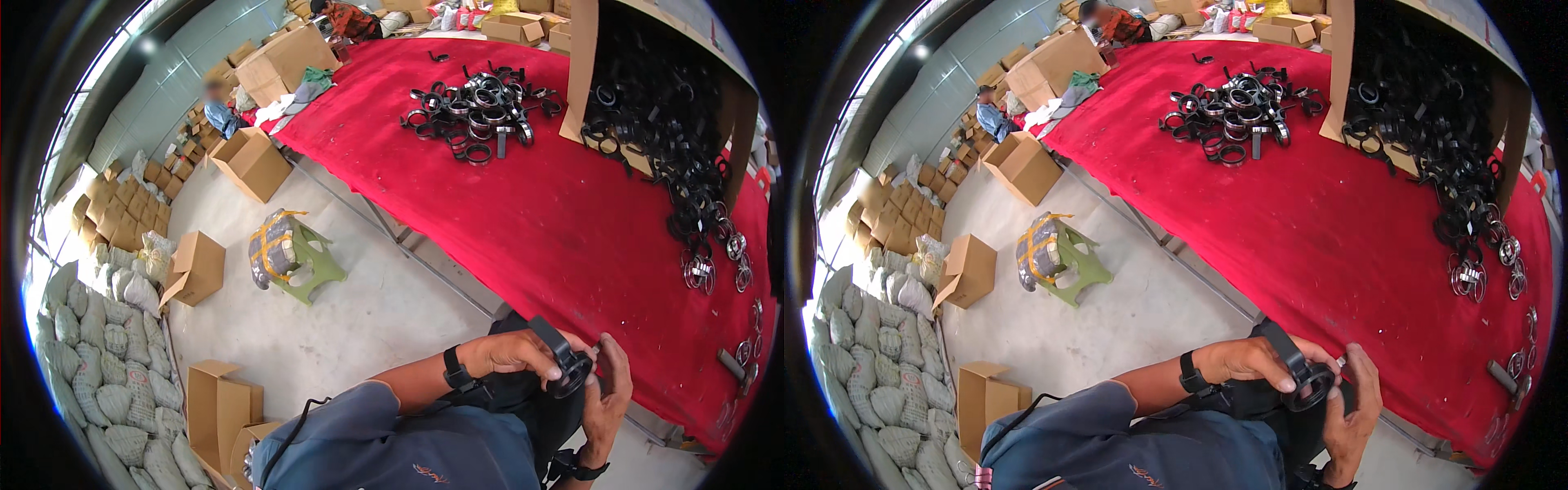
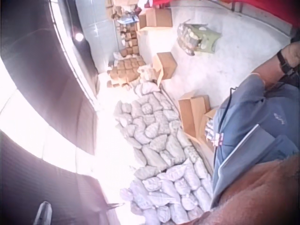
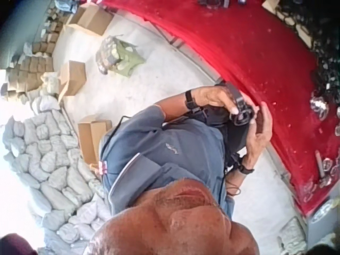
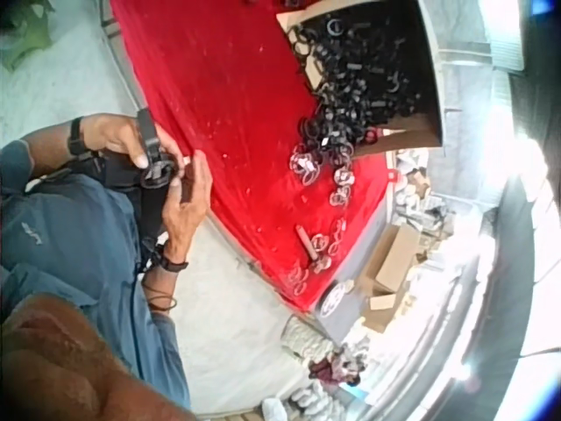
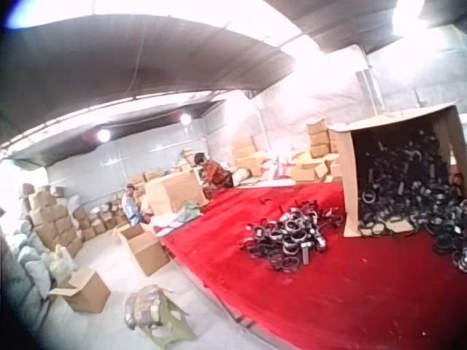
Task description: Fitting circular metal rings into black plastic ring housings at a red-clothed workstation table.
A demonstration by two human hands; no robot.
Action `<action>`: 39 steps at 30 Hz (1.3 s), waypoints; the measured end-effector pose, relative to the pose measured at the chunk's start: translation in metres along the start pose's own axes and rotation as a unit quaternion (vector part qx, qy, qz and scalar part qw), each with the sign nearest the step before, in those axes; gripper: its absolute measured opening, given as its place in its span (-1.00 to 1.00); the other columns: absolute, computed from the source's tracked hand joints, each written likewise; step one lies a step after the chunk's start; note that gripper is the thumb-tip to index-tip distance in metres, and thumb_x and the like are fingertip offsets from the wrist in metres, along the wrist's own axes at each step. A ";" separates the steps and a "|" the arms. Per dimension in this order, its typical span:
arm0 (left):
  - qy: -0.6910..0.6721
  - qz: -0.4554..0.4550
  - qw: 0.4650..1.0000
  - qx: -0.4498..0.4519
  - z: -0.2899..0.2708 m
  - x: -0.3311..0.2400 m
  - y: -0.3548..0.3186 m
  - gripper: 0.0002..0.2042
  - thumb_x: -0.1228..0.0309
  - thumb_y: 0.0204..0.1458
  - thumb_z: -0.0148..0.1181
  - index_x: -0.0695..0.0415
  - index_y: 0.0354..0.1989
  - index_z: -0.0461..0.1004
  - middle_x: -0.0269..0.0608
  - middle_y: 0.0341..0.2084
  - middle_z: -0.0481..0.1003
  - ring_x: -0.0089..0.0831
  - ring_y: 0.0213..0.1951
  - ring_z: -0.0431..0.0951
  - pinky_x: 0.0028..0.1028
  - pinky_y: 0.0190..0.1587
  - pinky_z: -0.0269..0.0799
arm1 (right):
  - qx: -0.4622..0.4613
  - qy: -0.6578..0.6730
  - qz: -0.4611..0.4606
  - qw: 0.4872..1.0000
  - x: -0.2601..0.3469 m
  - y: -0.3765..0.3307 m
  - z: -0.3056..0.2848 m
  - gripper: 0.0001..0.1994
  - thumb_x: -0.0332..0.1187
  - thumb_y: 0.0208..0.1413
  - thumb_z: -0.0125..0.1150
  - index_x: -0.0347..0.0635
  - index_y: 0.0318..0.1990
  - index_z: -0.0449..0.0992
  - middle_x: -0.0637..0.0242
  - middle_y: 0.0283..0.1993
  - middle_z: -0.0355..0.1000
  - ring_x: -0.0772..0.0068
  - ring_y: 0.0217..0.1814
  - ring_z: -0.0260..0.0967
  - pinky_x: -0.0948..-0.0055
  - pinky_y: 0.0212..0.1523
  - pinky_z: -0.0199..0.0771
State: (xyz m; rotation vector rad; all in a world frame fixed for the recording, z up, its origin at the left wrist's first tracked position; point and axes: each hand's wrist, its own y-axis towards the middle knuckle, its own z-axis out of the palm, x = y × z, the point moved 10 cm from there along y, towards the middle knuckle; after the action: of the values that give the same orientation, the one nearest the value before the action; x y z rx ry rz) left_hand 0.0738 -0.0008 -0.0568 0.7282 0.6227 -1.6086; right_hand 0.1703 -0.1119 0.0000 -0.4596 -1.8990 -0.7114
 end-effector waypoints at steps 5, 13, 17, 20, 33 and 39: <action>-0.114 0.032 0.993 -0.007 -0.004 0.002 -0.003 -0.36 0.34 0.19 0.38 0.23 0.44 0.37 -0.10 0.02 0.65 -0.40 -0.03 0.70 -0.36 -0.13 0.71 | 0.053 -0.127 -0.070 0.988 0.027 -0.003 0.015 -0.25 -0.55 -0.08 0.28 -0.36 0.42 0.40 -0.16 0.50 0.32 -0.22 0.52 0.32 -0.01 0.54 0.25; -0.115 0.011 0.993 -0.003 0.009 0.000 -0.003 -0.29 0.29 0.18 0.38 0.24 0.49 0.29 -0.03 0.14 0.58 -0.33 0.02 0.70 -0.31 -0.04 0.69 | 0.040 -0.184 -0.080 0.979 0.017 -0.009 0.001 -0.25 -0.61 -0.10 0.33 -0.31 0.40 0.43 -0.15 0.48 0.33 -0.28 0.51 0.31 0.00 0.52 0.29; -0.028 0.072 0.994 -0.075 0.011 -0.050 -0.014 -0.19 0.30 0.10 0.43 0.29 0.52 0.22 0.04 0.16 0.56 -0.28 0.09 0.67 -0.28 0.17 0.60 | -0.053 0.129 0.062 0.988 -0.019 0.006 -0.018 -0.22 -0.28 0.14 0.52 -0.33 0.48 0.30 -0.10 0.48 0.34 -0.01 0.49 0.38 0.09 0.43 0.47; 0.091 0.137 0.973 -0.161 -0.012 -0.072 -0.026 -0.20 0.31 0.12 0.50 0.18 0.54 0.27 -0.21 0.12 0.54 -0.47 0.07 0.59 -0.48 -0.03 0.60 | -0.016 0.385 0.060 0.921 -0.009 0.020 -0.001 -0.05 0.01 0.19 0.56 -0.32 0.54 0.15 -0.27 0.47 0.30 -0.14 0.48 0.40 0.05 0.39 0.55; 0.160 0.145 0.960 -0.180 -0.007 -0.069 -0.017 -0.15 -0.02 0.22 0.46 0.24 0.53 0.26 -0.21 0.05 0.55 -0.47 -0.01 0.62 -0.44 -0.10 0.63 | 0.052 0.586 0.124 0.799 -0.024 0.004 0.017 -0.13 0.35 0.42 -0.06 -0.18 0.59 0.14 -0.38 0.44 0.34 -0.22 0.42 0.47 0.12 0.21 0.69; 0.155 0.135 0.960 -0.190 -0.007 -0.069 -0.017 -0.19 -0.02 0.27 0.39 0.26 0.52 0.27 -0.23 0.01 0.57 -0.47 -0.03 0.62 -0.44 -0.11 0.63 | 0.092 0.704 0.154 0.687 -0.018 0.008 0.026 -0.15 0.35 0.50 -0.28 -0.29 0.51 0.25 -0.34 0.41 0.39 -0.20 0.39 0.49 0.12 0.26 0.64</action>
State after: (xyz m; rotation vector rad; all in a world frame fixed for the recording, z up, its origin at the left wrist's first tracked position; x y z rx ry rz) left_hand 0.0651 0.0522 -0.0098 0.7437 0.9844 -1.0883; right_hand 0.1646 -0.0890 -0.0220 0.0047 -0.3697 -0.3775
